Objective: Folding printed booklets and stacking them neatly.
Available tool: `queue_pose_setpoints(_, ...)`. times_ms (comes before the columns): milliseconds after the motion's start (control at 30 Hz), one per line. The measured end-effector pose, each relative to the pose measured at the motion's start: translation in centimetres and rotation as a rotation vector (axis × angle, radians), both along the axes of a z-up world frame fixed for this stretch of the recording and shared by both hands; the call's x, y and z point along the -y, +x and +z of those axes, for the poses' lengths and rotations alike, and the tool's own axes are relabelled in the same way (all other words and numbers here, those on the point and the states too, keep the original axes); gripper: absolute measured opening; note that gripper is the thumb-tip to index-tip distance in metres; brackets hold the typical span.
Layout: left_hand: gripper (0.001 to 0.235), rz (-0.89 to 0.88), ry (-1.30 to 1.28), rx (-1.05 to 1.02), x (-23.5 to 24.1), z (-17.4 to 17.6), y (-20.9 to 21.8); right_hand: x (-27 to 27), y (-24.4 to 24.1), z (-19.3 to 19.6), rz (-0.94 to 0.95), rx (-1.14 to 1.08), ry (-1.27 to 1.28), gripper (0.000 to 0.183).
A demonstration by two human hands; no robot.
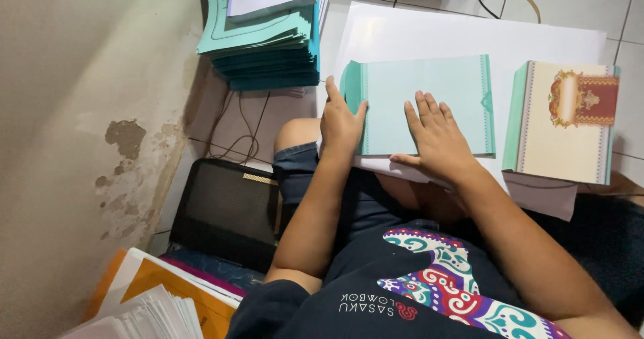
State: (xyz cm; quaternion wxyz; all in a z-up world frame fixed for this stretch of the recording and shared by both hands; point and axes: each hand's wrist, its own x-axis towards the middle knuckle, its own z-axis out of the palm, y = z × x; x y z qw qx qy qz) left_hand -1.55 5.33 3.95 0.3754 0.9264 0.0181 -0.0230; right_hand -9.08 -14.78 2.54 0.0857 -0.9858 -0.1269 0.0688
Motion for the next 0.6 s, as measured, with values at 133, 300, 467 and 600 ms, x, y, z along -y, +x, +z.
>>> queue_pose_setpoints(133,0.083,-0.037,0.262,0.434,0.8,-4.3,-1.6,0.4,0.0,-1.5,-0.008,0.015,-0.006,0.119)
queue_pose_setpoints(300,0.056,-0.274,0.688,0.187,1.9,-2.0,-5.6,0.3,0.0,-2.0,-0.029,0.024,0.003,0.120)
queue_pose_setpoints(467,0.109,-0.407,0.567,0.015,-0.7,-1.9,-3.9,0.3,-0.1,-1.4,-0.047,-0.002,0.018,0.119)
queue_pose_setpoints(600,0.138,-0.463,0.469,-0.016,-2.1,-1.4,-2.6,0.3,0.1,-1.1,-0.044,0.009,0.030,0.119)
